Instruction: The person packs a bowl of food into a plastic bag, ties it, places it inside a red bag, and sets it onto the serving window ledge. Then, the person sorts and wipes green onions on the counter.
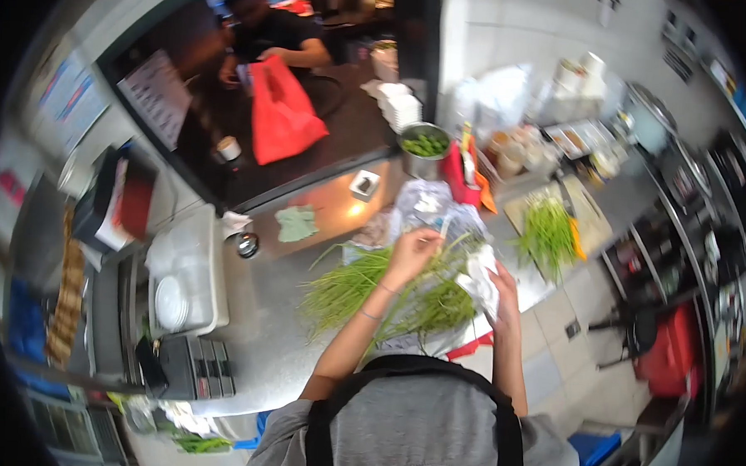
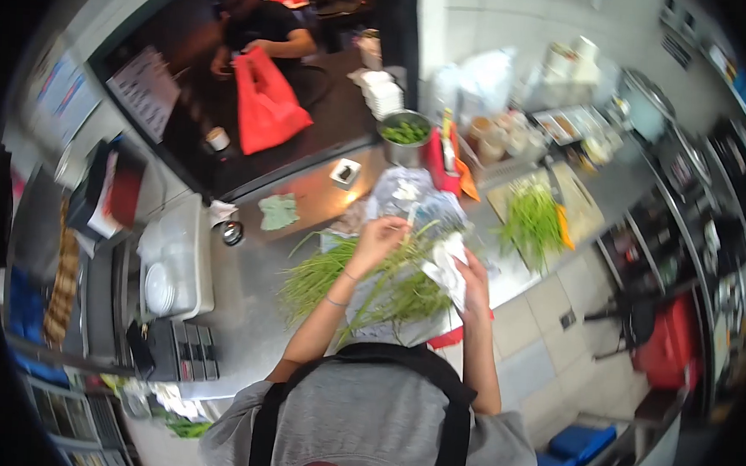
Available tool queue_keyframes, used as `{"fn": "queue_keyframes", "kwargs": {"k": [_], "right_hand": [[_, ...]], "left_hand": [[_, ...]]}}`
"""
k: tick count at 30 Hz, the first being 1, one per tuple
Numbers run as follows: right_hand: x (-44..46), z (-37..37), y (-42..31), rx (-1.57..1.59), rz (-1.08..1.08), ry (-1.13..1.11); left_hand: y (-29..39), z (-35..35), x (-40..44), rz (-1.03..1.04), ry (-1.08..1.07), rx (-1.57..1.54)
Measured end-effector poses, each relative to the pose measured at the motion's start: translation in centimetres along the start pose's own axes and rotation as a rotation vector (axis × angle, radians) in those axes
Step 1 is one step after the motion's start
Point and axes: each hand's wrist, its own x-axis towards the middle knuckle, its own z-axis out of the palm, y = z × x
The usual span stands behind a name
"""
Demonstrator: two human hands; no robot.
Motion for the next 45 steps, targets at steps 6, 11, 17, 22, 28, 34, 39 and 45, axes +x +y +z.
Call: {"fn": "queue_keyframes", "kwargs": {"k": [6, 11, 17, 22, 28, 34, 39, 45], "right_hand": [[0.7, 0.3, 1.3, -0.004, 0.058, 0.0], [1.3, 1.1, 1.0, 0.043, 0.083, -0.019], [1.1, 1.4, 0.6, 0.017, 0.104, -0.03], [-0.1, 3.1, -0.4, -0.254, -0.069, -0.021], [0.1, 4.6, -1.4, -0.301, -0.325, -0.046], [0.4, 4.6, -0.8, -0.316, -0.293, -0.063], [0.1, 5.3, 0.0, -0.544, -0.344, -0.1], [0.5, 5.2, 0.9, -0.492, -0.265, -0.122]], "left_hand": [[-1.0, 0.1, -1.0, -0.236, -0.068, -0.264], [1.2, 1.0, -1.6, -0.248, -0.089, -0.354], [3.1, 1.2, -1.5, -0.257, -0.052, -0.298], [4.0, 2.9, -1.6, 0.23, 0.014, 0.046], [10.6, 3.8, -2.8, 0.393, 0.039, 0.322], [10.3, 3.1, -3.6, 0.383, 0.071, 0.452], [10.0, 2.5, -4.0, 0.389, 0.171, 0.483], [8.3, 1.4, -4.0, 0.25, 0.096, 0.351]]}}
